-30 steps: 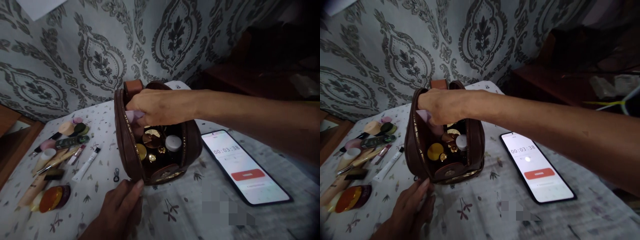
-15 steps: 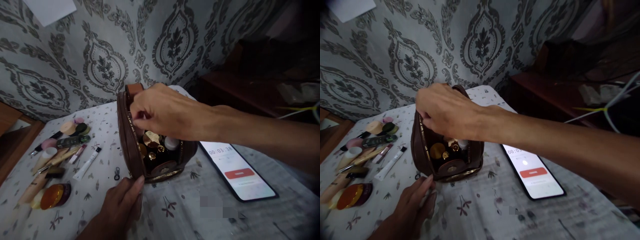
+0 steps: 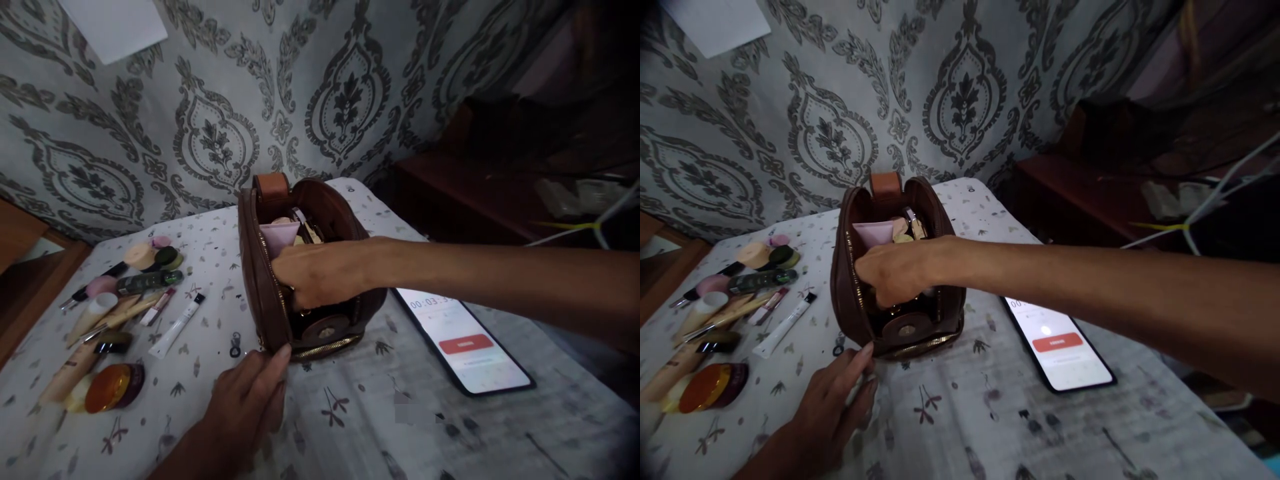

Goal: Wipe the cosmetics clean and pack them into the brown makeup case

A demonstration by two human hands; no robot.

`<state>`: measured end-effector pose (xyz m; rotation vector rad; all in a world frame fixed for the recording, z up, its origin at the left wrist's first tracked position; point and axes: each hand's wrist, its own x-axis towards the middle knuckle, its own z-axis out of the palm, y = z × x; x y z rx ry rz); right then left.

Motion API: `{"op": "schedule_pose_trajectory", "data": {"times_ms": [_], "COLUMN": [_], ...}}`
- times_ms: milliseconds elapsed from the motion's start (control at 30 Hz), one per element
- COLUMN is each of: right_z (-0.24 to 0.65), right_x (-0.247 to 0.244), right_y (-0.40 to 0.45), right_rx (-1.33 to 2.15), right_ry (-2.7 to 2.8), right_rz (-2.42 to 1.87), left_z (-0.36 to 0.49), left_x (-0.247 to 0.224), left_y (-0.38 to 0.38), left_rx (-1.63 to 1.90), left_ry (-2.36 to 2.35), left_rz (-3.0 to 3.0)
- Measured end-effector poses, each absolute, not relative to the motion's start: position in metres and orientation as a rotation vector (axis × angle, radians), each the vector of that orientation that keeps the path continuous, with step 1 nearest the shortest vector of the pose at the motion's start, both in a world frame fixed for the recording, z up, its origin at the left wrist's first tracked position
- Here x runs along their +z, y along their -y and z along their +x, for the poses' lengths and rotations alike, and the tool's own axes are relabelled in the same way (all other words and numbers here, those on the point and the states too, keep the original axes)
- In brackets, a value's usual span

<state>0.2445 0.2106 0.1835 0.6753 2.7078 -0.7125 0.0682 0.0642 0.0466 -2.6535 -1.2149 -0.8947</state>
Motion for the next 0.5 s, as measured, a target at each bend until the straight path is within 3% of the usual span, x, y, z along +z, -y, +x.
{"op": "schedule_pose_trajectory", "data": {"times_ms": [300,500], "right_z": [0.227,0.223], "right_x": [0.156,0.15], "right_y": [-0.21,-0.213], "right_rx": [-0.126,0.012], "right_ry": [-2.745,-2.778], "right_rz": [0.419,0.289], "left_z": [0.07,0.069], "left_x": [0.049,0.046], "left_y": [-0.065,-0.064], "left_rx": [-0.889,-0.876], "left_ry": [1.202,1.218], "left_rz": [-2.642,-2.628]}}
